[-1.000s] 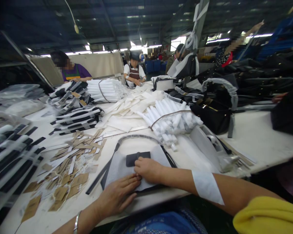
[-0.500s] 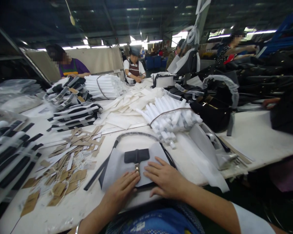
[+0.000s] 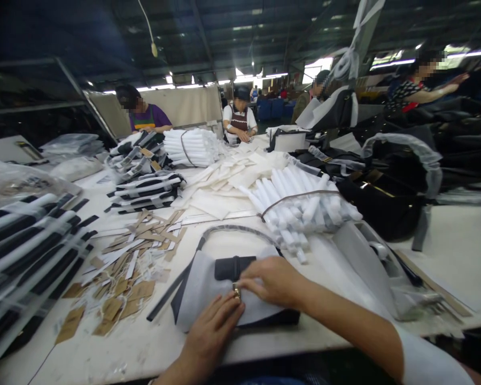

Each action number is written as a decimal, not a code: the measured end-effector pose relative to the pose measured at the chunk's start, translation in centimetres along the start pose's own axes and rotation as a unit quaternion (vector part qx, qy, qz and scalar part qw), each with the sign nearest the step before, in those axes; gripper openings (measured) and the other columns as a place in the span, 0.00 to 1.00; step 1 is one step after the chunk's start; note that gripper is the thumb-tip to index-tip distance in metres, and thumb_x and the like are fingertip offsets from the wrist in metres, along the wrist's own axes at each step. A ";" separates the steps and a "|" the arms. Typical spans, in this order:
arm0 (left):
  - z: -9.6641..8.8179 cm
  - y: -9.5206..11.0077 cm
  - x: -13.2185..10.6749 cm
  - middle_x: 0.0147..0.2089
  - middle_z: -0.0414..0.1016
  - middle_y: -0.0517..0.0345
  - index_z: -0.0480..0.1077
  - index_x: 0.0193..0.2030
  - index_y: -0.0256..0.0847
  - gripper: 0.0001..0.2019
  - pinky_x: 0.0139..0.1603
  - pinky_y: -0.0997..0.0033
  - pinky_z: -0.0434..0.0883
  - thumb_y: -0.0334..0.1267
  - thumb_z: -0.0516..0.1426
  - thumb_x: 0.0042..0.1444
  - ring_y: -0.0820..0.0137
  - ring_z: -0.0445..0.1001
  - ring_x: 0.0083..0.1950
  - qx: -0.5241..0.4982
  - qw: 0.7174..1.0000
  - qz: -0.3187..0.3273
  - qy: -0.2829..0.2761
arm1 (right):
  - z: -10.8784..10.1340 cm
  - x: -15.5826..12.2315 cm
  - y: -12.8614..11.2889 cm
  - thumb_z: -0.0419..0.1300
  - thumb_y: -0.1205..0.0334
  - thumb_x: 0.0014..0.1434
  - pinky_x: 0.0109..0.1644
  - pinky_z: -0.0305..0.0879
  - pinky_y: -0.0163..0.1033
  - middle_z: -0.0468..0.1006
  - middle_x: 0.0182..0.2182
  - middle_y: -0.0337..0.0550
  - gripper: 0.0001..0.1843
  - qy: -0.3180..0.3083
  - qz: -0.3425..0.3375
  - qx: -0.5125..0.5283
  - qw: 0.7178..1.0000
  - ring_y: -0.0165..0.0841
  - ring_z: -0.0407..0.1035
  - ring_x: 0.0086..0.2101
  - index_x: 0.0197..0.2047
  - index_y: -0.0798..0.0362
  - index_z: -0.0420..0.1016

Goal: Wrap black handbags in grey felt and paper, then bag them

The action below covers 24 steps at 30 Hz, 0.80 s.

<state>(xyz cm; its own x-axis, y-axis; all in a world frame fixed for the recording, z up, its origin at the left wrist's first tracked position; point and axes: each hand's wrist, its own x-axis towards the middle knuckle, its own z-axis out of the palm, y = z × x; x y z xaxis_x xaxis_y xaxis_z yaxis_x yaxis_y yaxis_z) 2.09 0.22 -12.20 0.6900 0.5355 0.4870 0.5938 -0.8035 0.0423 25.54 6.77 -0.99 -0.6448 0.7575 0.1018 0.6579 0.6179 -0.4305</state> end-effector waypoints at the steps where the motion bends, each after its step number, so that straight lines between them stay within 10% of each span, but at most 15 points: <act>1: 0.0 0.0 0.1 0.60 0.74 0.49 0.66 0.64 0.39 0.19 0.64 0.56 0.70 0.33 0.46 0.70 0.61 0.67 0.66 0.001 1.000 -0.002 0.011 | -0.6 2.7 0.4 0.52 0.51 0.70 0.51 0.70 0.38 0.84 0.43 0.41 0.18 0.031 0.009 0.008 0.999 0.35 0.77 0.45 0.46 0.47 0.81; 7: 0.7 -0.8 0.3 0.54 0.79 0.53 0.72 0.58 0.40 0.15 0.63 0.63 0.71 0.35 0.51 0.69 0.65 0.72 0.62 0.049 0.995 0.034 0.080 | 1.6 20.0 5.6 0.60 0.55 0.65 0.67 0.56 0.49 0.64 0.65 0.56 0.29 0.052 0.105 -0.056 0.992 0.44 0.59 0.64 0.66 0.56 0.64; 12: 3.0 -1.1 0.6 0.48 0.82 0.64 0.77 0.49 0.47 0.11 0.66 0.68 0.66 0.34 0.54 0.68 0.73 0.77 0.55 0.085 0.977 0.019 0.197 | 4.2 26.2 8.2 0.61 0.55 0.65 0.58 0.66 0.58 0.68 0.60 0.51 0.23 0.010 0.164 -0.090 0.982 0.45 0.67 0.56 0.61 0.53 0.67; 18: 1.5 -0.5 1.0 0.51 0.81 0.61 0.75 0.52 0.42 0.14 0.67 0.67 0.66 0.38 0.49 0.70 0.70 0.74 0.60 0.017 0.987 -0.009 0.161 | 1.4 23.0 8.9 0.62 0.57 0.63 0.63 0.61 0.56 0.65 0.63 0.57 0.33 0.008 0.143 -0.099 0.985 0.48 0.62 0.61 0.68 0.54 0.59; 24: -0.7 -0.2 0.5 0.60 0.75 0.54 0.67 0.62 0.38 0.17 0.64 0.58 0.69 0.37 0.48 0.71 0.63 0.67 0.66 -0.067 0.997 -0.041 0.029 | -3.2 9.6 4.5 0.58 0.56 0.65 0.70 0.51 0.50 0.59 0.69 0.46 0.36 -0.004 -0.008 -0.059 0.998 0.40 0.53 0.67 0.72 0.46 0.51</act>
<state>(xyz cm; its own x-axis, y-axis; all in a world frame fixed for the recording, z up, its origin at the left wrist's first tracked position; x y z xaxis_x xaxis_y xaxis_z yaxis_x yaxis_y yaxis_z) 2.08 0.48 -11.37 0.6140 0.5887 0.5258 0.5846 -0.7867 0.1981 23.56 17.55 0.93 -0.6575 0.7467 0.1009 0.6894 0.6502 -0.3193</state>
